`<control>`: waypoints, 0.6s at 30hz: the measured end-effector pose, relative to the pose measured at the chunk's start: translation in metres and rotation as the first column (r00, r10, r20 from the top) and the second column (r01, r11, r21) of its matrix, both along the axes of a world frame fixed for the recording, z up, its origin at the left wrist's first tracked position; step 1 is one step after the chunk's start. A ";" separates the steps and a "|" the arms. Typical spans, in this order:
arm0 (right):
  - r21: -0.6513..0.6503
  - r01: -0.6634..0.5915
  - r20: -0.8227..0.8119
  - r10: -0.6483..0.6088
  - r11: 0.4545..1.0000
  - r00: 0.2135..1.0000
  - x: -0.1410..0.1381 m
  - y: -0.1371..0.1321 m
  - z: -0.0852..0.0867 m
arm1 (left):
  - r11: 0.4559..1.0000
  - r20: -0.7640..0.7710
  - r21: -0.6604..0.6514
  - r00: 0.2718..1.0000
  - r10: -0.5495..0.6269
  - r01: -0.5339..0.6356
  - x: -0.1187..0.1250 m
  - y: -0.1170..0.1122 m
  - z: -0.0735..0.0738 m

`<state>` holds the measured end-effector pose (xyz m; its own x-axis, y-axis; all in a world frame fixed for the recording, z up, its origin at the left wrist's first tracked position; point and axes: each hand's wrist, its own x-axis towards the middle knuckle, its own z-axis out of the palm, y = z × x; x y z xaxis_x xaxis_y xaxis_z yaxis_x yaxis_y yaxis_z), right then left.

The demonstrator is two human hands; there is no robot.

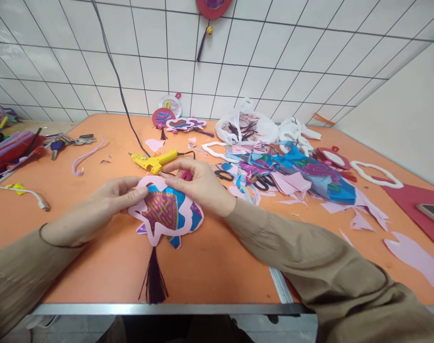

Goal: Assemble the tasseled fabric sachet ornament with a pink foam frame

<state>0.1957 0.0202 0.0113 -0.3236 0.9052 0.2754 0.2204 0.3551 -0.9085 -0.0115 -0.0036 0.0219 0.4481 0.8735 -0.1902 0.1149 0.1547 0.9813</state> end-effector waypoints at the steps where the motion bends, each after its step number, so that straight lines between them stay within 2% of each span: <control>1: -0.008 -0.003 0.000 0.003 1.000 1.000 0.000 0.000 0.000 | 0.999 0.018 -0.030 0.999 -0.034 0.034 0.000 0.001 -0.003; 3: -0.025 -0.008 -0.030 0.008 1.000 1.000 0.000 0.001 -0.002 | 0.997 0.053 -0.081 0.999 0.000 0.004 0.000 0.003 -0.009; 5: -0.027 0.003 -0.093 -0.005 1.000 0.996 0.002 0.003 -0.004 | 0.989 0.111 -0.113 0.988 0.109 -0.097 -0.001 0.006 -0.013; 7: 0.021 0.104 -0.151 -0.100 0.994 0.984 0.004 0.007 -0.006 | 0.978 0.187 -0.137 0.966 0.180 -0.156 -0.003 0.010 -0.016; 9: 0.082 0.251 -0.165 -0.235 0.964 0.958 0.007 0.010 -0.007 | 0.972 0.255 -0.153 0.944 0.211 -0.176 -0.003 0.013 -0.016; 11: 0.085 0.298 -0.130 -0.285 0.951 0.950 0.009 0.012 -0.008 | 0.968 0.302 -0.169 0.925 0.229 -0.184 -0.003 0.015 -0.016; 14: -0.047 0.169 -0.044 -0.171 0.984 0.984 0.009 0.012 -0.009 | 0.959 0.347 -0.206 0.902 0.256 -0.193 -0.003 0.016 -0.017; 18: -0.194 0.072 -0.034 -0.080 0.978 0.996 0.005 0.009 -0.013 | 0.942 0.373 -0.282 0.884 0.282 -0.182 -0.002 0.016 -0.018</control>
<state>0.2006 0.0294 -0.0022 -0.2442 0.9640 0.1056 0.2004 0.1567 -0.9671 -0.0138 0.0126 0.0035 0.3190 0.9149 -0.2473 -0.3494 0.3561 0.8667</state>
